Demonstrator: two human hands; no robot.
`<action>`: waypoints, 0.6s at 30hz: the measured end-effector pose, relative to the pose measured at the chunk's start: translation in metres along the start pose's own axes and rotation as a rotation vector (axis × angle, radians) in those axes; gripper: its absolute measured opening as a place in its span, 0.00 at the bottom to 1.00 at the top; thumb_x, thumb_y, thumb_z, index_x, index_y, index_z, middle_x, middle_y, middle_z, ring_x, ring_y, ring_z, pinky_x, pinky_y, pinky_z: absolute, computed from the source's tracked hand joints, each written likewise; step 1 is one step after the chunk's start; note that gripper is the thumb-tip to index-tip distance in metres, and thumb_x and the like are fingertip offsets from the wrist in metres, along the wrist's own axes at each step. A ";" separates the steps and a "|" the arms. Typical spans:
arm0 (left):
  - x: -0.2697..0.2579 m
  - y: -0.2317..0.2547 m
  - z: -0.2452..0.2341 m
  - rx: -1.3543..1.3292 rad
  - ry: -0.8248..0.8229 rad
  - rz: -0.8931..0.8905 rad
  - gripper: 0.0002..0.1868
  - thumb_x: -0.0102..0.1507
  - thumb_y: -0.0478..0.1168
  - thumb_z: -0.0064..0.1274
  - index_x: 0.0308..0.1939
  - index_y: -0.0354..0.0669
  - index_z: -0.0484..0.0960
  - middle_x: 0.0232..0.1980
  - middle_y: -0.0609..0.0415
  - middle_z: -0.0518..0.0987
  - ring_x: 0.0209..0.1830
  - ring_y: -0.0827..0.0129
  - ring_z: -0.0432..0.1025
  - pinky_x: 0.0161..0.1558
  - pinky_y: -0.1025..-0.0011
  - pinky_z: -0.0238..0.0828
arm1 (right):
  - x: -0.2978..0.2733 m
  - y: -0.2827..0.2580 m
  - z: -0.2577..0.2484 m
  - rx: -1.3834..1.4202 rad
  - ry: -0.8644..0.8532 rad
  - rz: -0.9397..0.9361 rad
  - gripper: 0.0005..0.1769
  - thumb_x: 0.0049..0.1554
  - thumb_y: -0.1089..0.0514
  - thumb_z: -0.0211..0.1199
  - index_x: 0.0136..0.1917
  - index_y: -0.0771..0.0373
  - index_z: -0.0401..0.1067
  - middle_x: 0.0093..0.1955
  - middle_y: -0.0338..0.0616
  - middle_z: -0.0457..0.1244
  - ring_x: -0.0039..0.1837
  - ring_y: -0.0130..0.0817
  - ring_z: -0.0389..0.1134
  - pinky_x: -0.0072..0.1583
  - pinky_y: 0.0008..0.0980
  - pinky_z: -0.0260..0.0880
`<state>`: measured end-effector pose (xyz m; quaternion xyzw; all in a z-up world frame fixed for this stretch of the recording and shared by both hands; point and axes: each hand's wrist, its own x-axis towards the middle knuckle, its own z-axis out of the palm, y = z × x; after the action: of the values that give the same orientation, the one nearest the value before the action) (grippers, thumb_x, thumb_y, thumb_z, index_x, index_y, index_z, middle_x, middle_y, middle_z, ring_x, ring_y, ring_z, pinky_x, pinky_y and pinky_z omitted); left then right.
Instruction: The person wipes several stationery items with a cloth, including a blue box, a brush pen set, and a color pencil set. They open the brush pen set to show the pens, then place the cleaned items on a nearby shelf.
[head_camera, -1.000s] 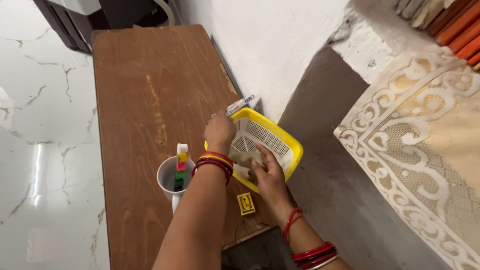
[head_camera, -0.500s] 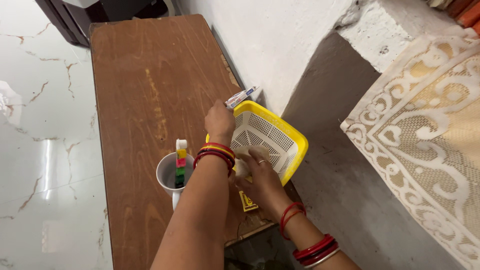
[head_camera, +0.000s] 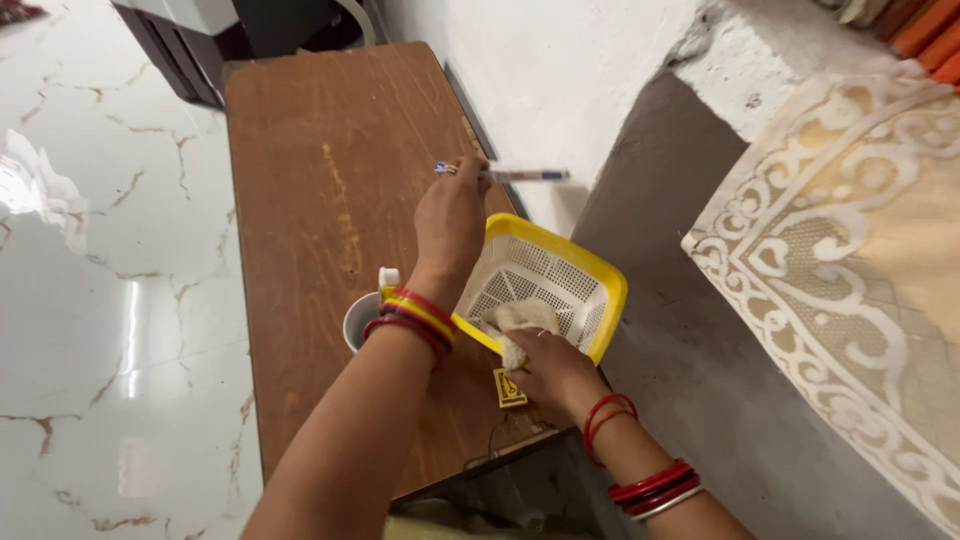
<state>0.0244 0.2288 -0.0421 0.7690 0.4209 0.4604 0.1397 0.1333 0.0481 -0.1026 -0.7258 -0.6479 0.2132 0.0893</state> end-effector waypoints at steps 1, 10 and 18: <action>-0.003 0.007 -0.012 -0.016 -0.013 0.054 0.08 0.68 0.41 0.50 0.47 0.44 0.79 0.43 0.47 0.82 0.43 0.49 0.77 0.40 0.53 0.72 | -0.002 0.001 0.001 -0.011 -0.006 -0.017 0.33 0.53 0.50 0.67 0.70 0.54 0.67 0.70 0.46 0.63 0.69 0.47 0.64 0.68 0.43 0.65; -0.049 0.047 -0.051 -0.012 -0.175 0.053 0.11 0.66 0.49 0.52 0.43 0.50 0.84 0.39 0.50 0.82 0.46 0.55 0.76 0.42 0.57 0.74 | -0.014 0.033 0.016 0.447 0.217 0.295 0.52 0.56 0.39 0.67 0.82 0.56 0.43 0.73 0.55 0.60 0.73 0.47 0.62 0.69 0.37 0.65; -0.078 0.045 -0.037 -0.162 -0.170 -0.078 0.11 0.67 0.47 0.52 0.44 0.47 0.84 0.43 0.48 0.84 0.48 0.52 0.77 0.46 0.56 0.72 | -0.009 0.066 0.023 1.298 0.478 0.434 0.31 0.57 0.56 0.62 0.72 0.60 0.63 0.62 0.46 0.67 0.61 0.36 0.70 0.58 0.38 0.72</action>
<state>0.0000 0.1351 -0.0411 0.7745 0.3987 0.4202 0.2544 0.1827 0.0263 -0.1480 -0.6655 -0.1947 0.4033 0.5971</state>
